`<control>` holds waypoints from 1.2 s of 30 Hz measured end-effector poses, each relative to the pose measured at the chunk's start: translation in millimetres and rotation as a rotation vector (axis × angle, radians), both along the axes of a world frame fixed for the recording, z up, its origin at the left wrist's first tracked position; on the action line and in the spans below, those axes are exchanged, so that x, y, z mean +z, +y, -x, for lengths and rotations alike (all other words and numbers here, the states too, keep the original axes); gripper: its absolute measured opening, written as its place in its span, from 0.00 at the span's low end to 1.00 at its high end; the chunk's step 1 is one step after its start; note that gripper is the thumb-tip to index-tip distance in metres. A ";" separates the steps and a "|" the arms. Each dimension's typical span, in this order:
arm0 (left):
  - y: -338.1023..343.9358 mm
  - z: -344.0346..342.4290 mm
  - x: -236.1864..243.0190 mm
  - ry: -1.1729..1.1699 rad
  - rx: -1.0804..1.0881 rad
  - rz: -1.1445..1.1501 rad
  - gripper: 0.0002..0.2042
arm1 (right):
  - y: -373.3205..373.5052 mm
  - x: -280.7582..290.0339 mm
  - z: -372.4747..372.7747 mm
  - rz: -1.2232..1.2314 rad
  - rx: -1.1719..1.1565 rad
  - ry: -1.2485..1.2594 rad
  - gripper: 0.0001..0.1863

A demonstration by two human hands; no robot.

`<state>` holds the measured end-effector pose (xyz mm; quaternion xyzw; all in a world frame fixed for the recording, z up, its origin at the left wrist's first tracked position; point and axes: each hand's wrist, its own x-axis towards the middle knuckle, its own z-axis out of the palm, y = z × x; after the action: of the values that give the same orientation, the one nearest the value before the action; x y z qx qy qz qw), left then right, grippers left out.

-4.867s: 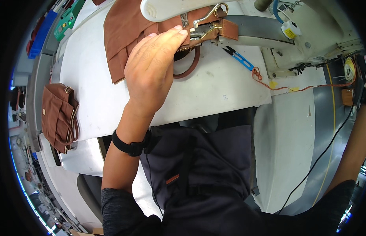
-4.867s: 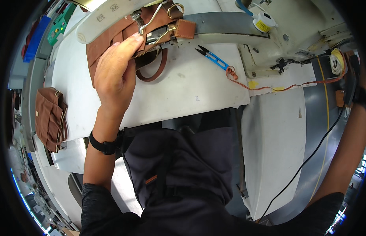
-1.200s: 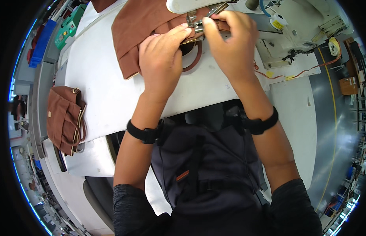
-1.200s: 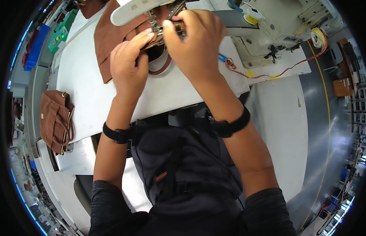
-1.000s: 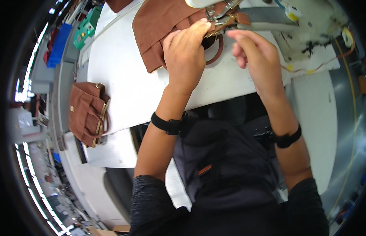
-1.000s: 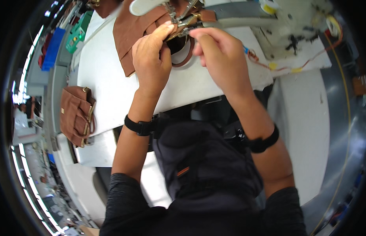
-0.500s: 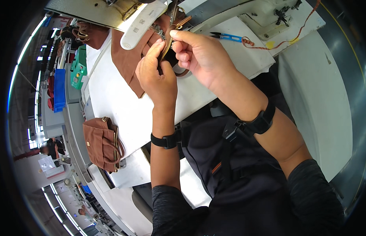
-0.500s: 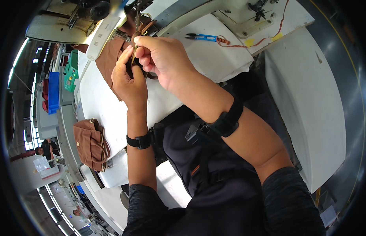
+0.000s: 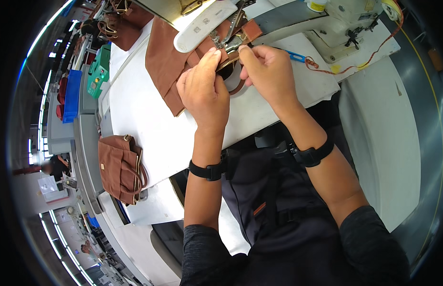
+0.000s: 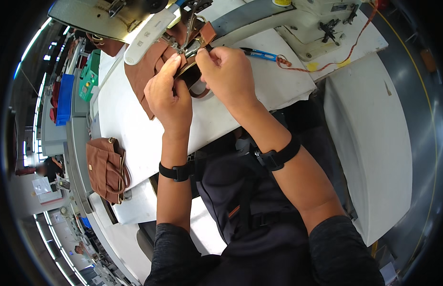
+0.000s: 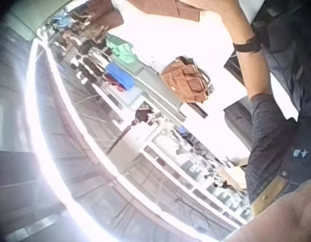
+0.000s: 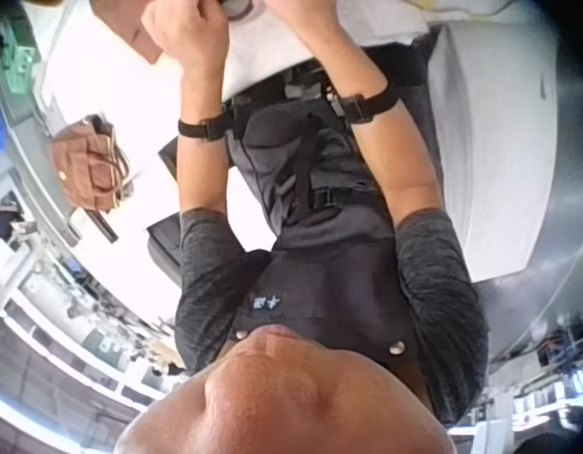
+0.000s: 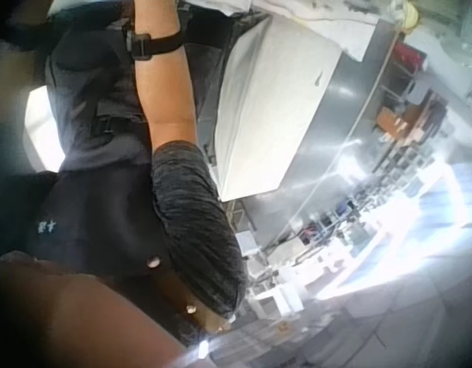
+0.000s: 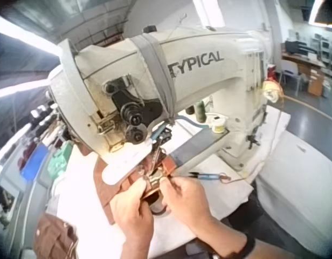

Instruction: Sewing the top edge and zipper area of a brown leather handbag using an industrial sewing machine.

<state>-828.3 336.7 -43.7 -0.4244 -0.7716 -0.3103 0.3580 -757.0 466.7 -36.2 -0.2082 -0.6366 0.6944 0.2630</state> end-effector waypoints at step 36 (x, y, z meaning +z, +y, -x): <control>-1.2 -3.0 1.7 0.019 0.013 -0.057 0.15 | -22.3 7.1 -0.3 0.418 0.094 0.191 0.09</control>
<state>-825.4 335.4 -42.0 -0.4120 -0.7617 -0.3258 0.3794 -756.6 444.4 -29.1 -0.1615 -0.4602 0.8391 0.2409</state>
